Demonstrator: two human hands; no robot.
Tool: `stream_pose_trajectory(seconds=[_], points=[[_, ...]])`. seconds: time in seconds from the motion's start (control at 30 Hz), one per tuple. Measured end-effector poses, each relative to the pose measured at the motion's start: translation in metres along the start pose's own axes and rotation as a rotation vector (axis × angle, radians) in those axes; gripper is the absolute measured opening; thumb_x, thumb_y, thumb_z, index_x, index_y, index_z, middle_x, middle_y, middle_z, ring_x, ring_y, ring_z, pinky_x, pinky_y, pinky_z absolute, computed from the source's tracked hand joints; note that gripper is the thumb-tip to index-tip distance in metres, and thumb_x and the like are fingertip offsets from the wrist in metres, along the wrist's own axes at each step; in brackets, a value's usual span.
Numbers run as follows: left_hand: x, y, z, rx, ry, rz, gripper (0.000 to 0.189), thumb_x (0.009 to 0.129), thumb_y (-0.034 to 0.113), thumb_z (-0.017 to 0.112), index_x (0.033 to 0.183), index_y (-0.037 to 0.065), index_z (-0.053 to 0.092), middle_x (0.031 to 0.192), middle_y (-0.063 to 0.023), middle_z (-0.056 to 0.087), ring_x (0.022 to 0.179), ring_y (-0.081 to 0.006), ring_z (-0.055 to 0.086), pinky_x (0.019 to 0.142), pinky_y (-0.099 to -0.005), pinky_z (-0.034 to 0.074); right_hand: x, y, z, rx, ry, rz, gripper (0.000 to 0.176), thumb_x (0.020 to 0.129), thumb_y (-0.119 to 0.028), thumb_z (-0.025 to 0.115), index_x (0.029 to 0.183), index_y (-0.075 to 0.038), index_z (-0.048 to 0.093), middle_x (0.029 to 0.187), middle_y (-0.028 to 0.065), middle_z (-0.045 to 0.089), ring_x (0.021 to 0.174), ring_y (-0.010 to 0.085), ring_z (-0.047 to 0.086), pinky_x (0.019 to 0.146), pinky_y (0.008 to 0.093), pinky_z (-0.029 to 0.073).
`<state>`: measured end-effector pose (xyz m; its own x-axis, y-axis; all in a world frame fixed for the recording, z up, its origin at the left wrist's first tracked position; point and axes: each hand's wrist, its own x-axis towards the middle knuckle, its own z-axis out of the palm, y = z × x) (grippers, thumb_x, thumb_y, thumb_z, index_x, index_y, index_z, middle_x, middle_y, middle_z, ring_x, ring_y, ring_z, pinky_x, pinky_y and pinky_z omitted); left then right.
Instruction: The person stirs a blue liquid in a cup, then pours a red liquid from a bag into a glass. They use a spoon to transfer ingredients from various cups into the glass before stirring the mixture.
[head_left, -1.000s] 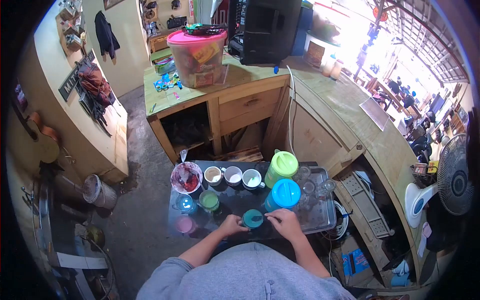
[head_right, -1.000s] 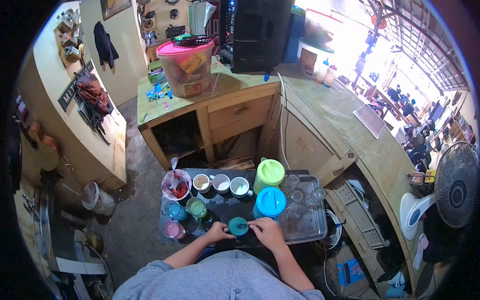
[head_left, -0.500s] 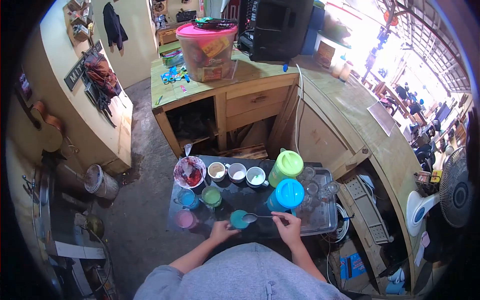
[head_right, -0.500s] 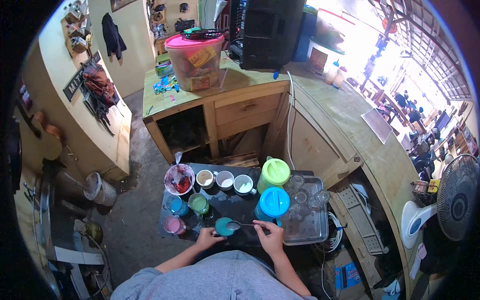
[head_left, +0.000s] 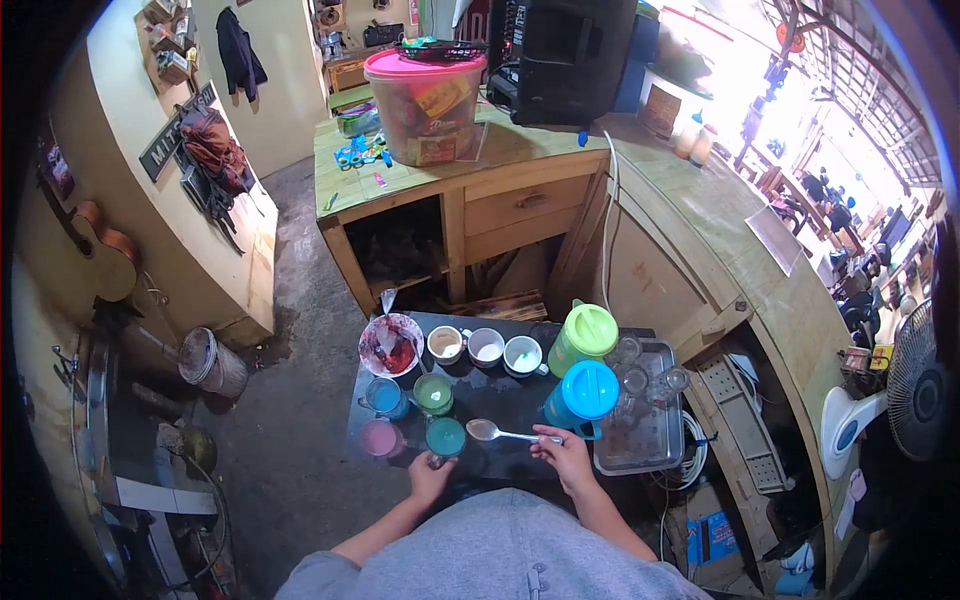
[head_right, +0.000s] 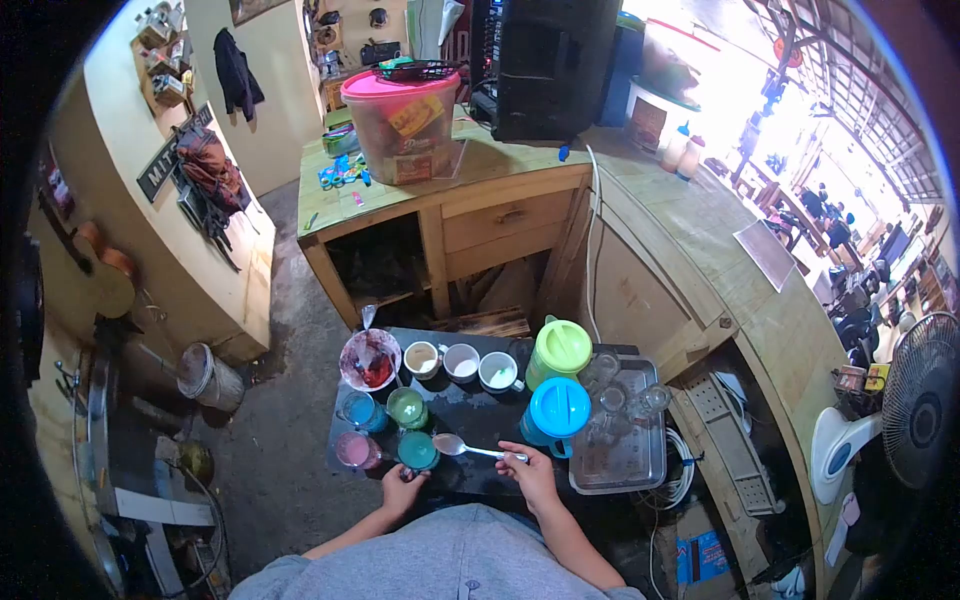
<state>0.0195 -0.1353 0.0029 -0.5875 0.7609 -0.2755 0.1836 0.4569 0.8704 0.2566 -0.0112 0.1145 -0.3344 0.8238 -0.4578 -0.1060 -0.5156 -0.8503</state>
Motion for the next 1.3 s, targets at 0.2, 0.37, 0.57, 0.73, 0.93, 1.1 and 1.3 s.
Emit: stream_pose_trajectory(seconds=[0.2,0.37,0.57,0.73,0.93,1.1,1.3], points=[[0.001,-0.005,-0.023,0.303,-0.108,0.063,0.056,0.07,0.038,0.079,0.102,-0.003,0.057,0.101,-0.02,0.065,0.105,-0.0373,0.057,0.088,-0.045,0.045,-0.009,-0.01,-0.007,0.179,-0.117,0.175,0.035,0.09,-0.002,0.057,0.125,0.001,0.056,0.096,0.0076,0.063,0.084,0.0135,0.062,0.077,0.026,0.052],[-0.017,0.074,-0.061,0.753,-0.528,-0.124,0.099,0.066,0.051,0.078,0.131,-0.009,0.031,0.106,-0.0238,0.064,0.104,-0.0376,0.061,0.09,-0.0405,0.049,-0.019,-0.014,-0.022,0.239,-0.307,0.228,0.037,0.085,0.004,0.054,0.123,0.001,0.055,0.088,0.0025,0.056,0.078,0.0124,0.056,0.078,0.0286,0.05],[0.008,0.138,-0.067,1.068,-0.782,-0.099,0.073,0.073,0.055,0.07,0.114,-0.004,0.057,0.096,-0.0194,0.068,0.093,-0.0328,0.066,0.08,-0.0401,0.052,-0.03,-0.04,-0.057,0.634,-0.274,-0.05,0.02,0.08,-0.001,0.057,0.077,-0.011,0.041,0.074,-0.0003,0.04,0.059,0.0088,0.038,0.054,0.0257,0.034],[0.017,0.165,-0.065,0.957,-0.784,-0.035,0.056,0.076,0.053,0.069,0.098,0.001,0.067,0.088,-0.0191,0.069,0.086,-0.0335,0.067,0.076,-0.042,0.052,0.04,0.011,-0.12,-0.322,0.776,-0.463,0.023,0.078,-0.004,0.062,0.072,-0.009,0.041,0.072,0.0037,0.048,0.062,0.0163,0.05,0.056,0.0342,0.041],[0.017,0.158,-0.061,0.774,-0.892,0.356,0.057,0.079,0.044,0.071,0.109,-0.003,0.058,0.084,-0.0187,0.068,0.077,-0.0322,0.067,0.067,-0.039,0.051,0.103,0.055,-0.159,-0.836,1.104,-0.663,0.036,0.08,-0.009,0.07,0.065,-0.003,0.038,0.062,0.009,0.046,0.061,0.0183,0.052,0.059,0.0342,0.042],[0.021,0.146,-0.063,0.732,-0.858,0.354,0.056,0.079,0.044,0.071,0.108,-0.002,0.058,0.084,-0.0184,0.069,0.078,-0.0321,0.067,0.068,-0.0395,0.051,0.118,0.056,-0.16,-0.386,1.071,-0.52,0.038,0.079,-0.003,0.07,0.063,-0.005,0.036,0.064,0.0031,0.043,0.062,0.0115,0.045,0.058,0.0292,0.038],[0.014,0.156,-0.061,0.721,-0.854,0.343,0.052,0.08,0.041,0.072,0.109,-0.001,0.059,0.086,-0.0176,0.069,0.08,-0.0327,0.067,0.07,-0.0399,0.051,0.094,0.044,-0.159,-0.183,1.094,-0.628,0.038,0.079,0.001,0.07,0.063,-0.006,0.036,0.062,-0.0025,0.04,0.058,0.0083,0.04,0.054,0.0273,0.035]])
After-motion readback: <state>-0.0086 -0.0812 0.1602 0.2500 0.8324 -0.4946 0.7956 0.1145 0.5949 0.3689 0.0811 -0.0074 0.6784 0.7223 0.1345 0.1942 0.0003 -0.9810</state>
